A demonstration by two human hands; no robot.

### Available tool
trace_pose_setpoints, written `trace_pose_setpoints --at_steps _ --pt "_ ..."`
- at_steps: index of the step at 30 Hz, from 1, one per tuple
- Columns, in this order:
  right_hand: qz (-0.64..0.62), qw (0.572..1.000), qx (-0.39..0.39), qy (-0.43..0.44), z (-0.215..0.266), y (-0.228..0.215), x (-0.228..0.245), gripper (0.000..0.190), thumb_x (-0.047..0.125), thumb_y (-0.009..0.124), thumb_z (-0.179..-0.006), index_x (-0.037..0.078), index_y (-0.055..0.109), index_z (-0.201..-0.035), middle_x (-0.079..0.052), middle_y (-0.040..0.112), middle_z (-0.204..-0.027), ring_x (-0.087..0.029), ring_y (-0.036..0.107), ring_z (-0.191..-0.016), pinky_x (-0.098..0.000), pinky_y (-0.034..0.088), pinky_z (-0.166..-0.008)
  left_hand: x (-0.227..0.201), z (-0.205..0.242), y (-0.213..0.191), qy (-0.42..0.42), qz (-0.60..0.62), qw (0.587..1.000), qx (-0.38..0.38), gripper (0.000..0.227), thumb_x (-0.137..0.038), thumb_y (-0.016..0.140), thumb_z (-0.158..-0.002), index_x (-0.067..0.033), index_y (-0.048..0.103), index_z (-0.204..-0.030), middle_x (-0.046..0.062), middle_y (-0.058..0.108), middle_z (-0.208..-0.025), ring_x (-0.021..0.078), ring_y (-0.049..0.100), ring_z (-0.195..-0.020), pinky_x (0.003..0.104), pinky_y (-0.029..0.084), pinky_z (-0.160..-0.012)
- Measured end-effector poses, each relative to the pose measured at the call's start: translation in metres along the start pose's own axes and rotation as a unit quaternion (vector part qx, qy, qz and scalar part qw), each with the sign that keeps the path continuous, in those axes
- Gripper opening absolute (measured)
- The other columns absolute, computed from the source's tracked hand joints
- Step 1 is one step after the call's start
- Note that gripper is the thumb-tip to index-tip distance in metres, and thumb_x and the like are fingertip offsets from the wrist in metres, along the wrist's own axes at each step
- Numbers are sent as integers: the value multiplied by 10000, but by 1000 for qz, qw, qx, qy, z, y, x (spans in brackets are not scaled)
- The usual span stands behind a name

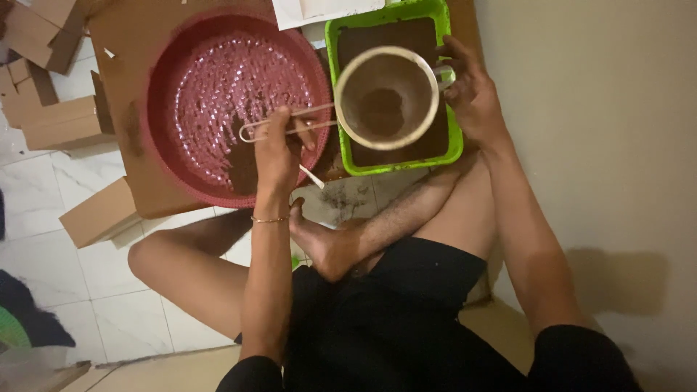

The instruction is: Sifting coffee grounds through a fine mesh sieve into a basin and tray using a spoon for agitation.

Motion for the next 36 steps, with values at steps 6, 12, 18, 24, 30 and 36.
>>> trace_pose_setpoints --at_steps 6,12,18,24,30,36 --pt "43 999 -25 6 1 0 17 706 566 563 -1063 94 382 -1555 -209 478 -1444 -317 492 -1307 -452 448 -1121 6 -4 9 -11 -1 1000 22 430 -254 414 -1094 16 705 -927 53 619 -623 128 547 -495 246 525 -518" --pt "54 998 -35 -2 7 -8 19 677 533 547 -1076 63 394 -1539 -174 486 -1446 -305 497 -1290 -423 433 -1123 2 -4 24 -34 7 999 2 443 -228 421 -1069 70 717 -929 48 588 -567 138 533 -487 239 491 -520" --pt "72 996 -49 18 14 -20 13 754 607 555 -1041 71 377 -1540 -184 495 -1464 -310 522 -1327 -422 435 -1117 9 -8 32 -35 -64 997 18 456 -244 379 -1086 22 726 -956 37 599 -574 125 564 -461 226 519 -502" --pt "78 994 -65 25 18 -26 18 692 555 535 -1079 57 383 -1535 -197 490 -1458 -292 531 -1301 -417 442 -1120 12 -11 40 -41 -4 998 42 456 -238 374 -1081 58 706 -979 63 599 -588 148 549 -517 242 498 -590" --pt "66 996 -66 8 23 -34 13 675 523 541 -1092 61 375 -1556 -179 483 -1468 -289 501 -1327 -425 406 -1166 17 -17 44 -15 -16 998 56 426 -219 373 -1092 16 698 -947 31 600 -600 120 559 -489 238 508 -520" --pt "85 994 -73 7 28 -43 12 623 466 527 -1116 63 365 -1562 -208 463 -1477 -341 469 -1364 -464 385 -1175 17 -18 52 -35 -12 999 33 452 -259 419 -1066 37 732 -930 34 591 -560 139 560 -481 248 503 -529"
Point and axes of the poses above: each hand's wrist, its own z-axis away from the middle knuckle, its own y-axis out of the palm, x = y × z, the point moved 2 cm from there along -z, towards the middle knuckle
